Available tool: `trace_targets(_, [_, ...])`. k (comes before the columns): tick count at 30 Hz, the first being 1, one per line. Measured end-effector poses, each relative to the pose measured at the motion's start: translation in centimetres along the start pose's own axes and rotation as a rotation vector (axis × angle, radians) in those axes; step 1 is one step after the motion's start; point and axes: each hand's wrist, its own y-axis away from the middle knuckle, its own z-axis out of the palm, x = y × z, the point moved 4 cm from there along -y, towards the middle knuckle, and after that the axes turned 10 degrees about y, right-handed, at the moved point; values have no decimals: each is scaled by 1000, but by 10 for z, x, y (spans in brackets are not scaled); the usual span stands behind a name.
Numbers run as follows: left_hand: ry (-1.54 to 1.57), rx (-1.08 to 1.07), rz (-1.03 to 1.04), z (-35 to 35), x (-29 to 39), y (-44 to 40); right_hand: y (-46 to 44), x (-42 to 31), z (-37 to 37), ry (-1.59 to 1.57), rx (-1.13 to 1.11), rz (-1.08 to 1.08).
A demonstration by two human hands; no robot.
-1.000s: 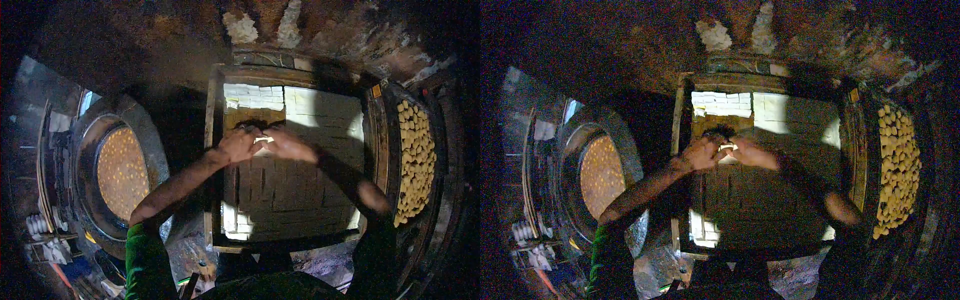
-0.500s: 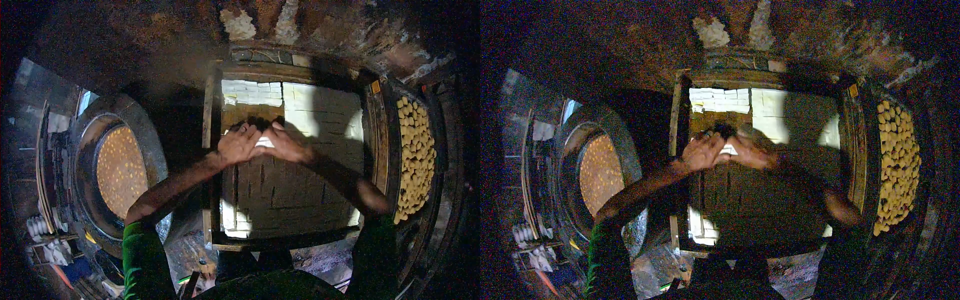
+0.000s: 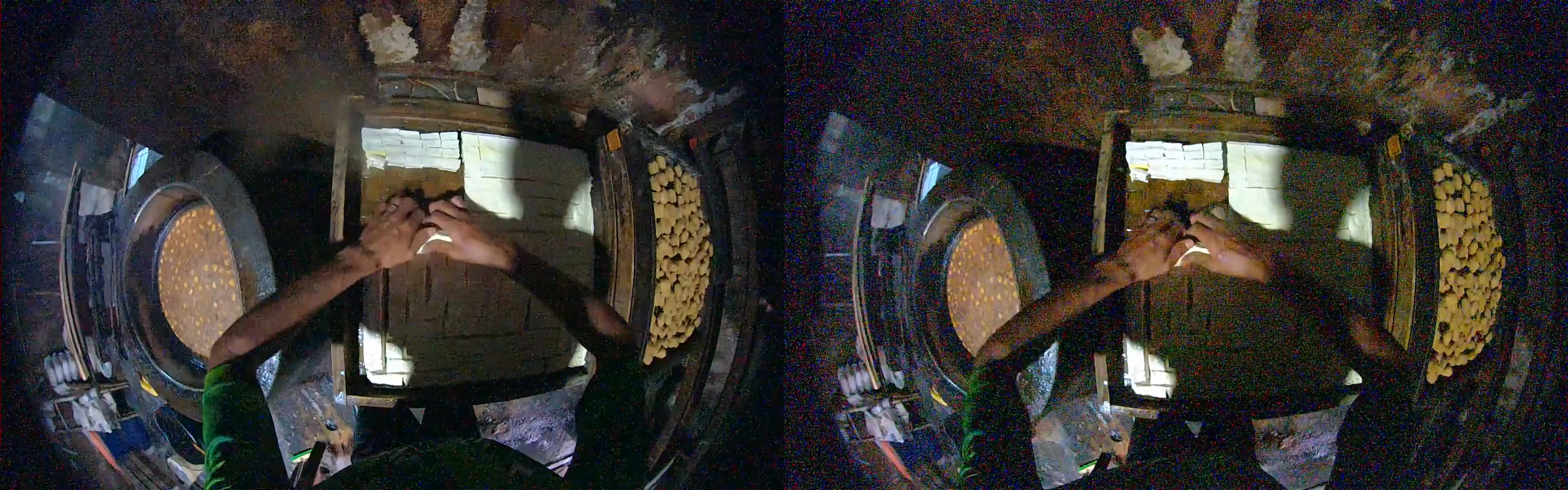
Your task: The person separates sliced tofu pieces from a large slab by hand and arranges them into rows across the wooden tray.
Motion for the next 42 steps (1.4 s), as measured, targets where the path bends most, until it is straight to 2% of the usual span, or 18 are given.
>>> trace_targets(2, [-125, 232, 53, 8, -17, -3, -3, -9, -25, 164, 155, 38])
trace_targets(4, [-187, 197, 16, 18, -16, 7, -4, -10, -18, -24, -176, 56])
trace_targets(6, [-260, 171, -19, 21, -12, 19, -2, -25, -21, 50, -134, -24])
trace_targets(11, [-360, 439, 349, 4, 16, 40, 26, -23, 27, 253, -43, 48])
trace_targets(13, [-250, 38, -26, 3, 13, 34, 18, -25, 7, 265, -40, -51])
trace_targets(15, [-155, -76, -147, 0, 5, 23, 16, -16, 20, -562, -220, 222])
trace_targets(16, [-89, -66, -138, -1, 1, 18, 14, -8, 20, -714, -277, 254])
trace_targets(21, [119, -14, -42, 2, -1, 20, 17, -5, 30, -727, -134, 353])
trace_targets(23, [60, 18, 65, 1, 2, 25, 13, -13, 37, -785, -155, 200])
trace_targets(24, [61, 20, 63, 9, -3, 27, 9, -25, 1, -337, -81, 159])
trace_targets(25, [-153, 100, 149, 18, -6, 31, 15, -27, 4, -336, -83, 157])
trace_targets(27, [-368, 185, 229, 28, -3, 42, 23, -41, -9, 267, 161, -106])
trace_targets(31, [-389, 298, 318, 22, 11, 52, 27, -49, -20, 374, 137, -115])
trace_targets(33, [-292, 168, 220, 11, 7, 36, 23, -30, 11, 403, 106, -136])
trace_targets(35, [-56, 44, 44, 2, -7, 14, 6, -15, 19, -684, -179, 232])
trace_targets(37, [161, -228, -214, -24, -1, -4, -15, 5, 2, -463, -410, 304])
trace_targets(38, [248, -82, -55, -7, -22, -15, -21, 3, -9, -510, -374, 238])
trace_targets(42, [255, -182, -136, -26, 8, 4, -11, -17, -31, -693, -246, 155])
